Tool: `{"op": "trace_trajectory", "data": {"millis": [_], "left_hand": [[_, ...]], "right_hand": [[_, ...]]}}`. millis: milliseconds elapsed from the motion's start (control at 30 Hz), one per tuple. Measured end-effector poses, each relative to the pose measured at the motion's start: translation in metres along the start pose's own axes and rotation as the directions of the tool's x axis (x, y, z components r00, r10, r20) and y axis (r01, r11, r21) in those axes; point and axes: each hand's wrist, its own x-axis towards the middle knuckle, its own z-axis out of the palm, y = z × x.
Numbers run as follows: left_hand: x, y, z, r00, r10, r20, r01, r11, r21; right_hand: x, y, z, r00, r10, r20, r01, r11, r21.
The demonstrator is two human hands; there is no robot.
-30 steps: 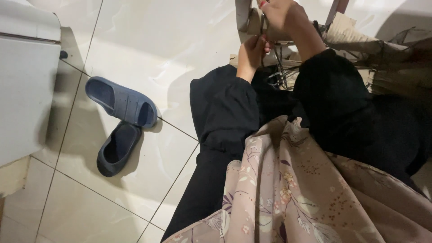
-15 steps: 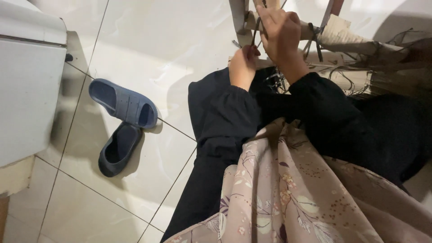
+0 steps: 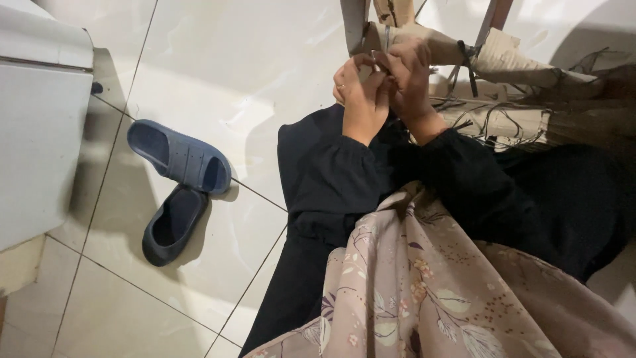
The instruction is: Wrapping the legs of a wooden chair with cardboard and securing it with string for protection during transport.
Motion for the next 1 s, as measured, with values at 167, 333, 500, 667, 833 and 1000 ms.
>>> {"op": "trace_trajectory", "data": {"millis": [167, 333, 500, 667, 833, 1000], "left_hand": [[0.021, -0.012, -0.002, 0.991, 0.121, -0.058, -0.130, 0.755, -0.643], [0.051, -0.040, 0.024, 0.926, 0.377, 0.009, -0.353, 0.874, -0.334], [0.059, -0.038, 0.019, 0.925, 0.377, -0.042, -0.372, 0.880, -0.296], [0.067, -0.036, 0.021, 0.938, 0.335, -0.093, -0.346, 0.923, -0.169], [0.064, -0.027, 0.016, 0.973, 0.227, 0.038, -0.216, 0.958, -0.186], [0.062, -0.033, 0.011, 0.941, 0.337, 0.043, -0.317, 0.917, -0.242]], "right_hand": [[-0.016, 0.018, 0.012, 0.998, 0.035, -0.042, -0.038, 0.998, -0.056], [0.018, -0.012, -0.017, 0.997, 0.052, -0.051, -0.042, 0.981, 0.191], [0.015, -0.011, -0.023, 0.984, 0.156, -0.083, -0.135, 0.966, 0.219], [0.007, -0.012, -0.027, 0.916, 0.395, -0.070, -0.381, 0.912, 0.154], [-0.013, -0.020, -0.027, 0.835, 0.550, -0.010, -0.549, 0.835, 0.048], [0.007, -0.013, -0.029, 0.957, 0.287, -0.046, -0.282, 0.955, 0.089]]}}
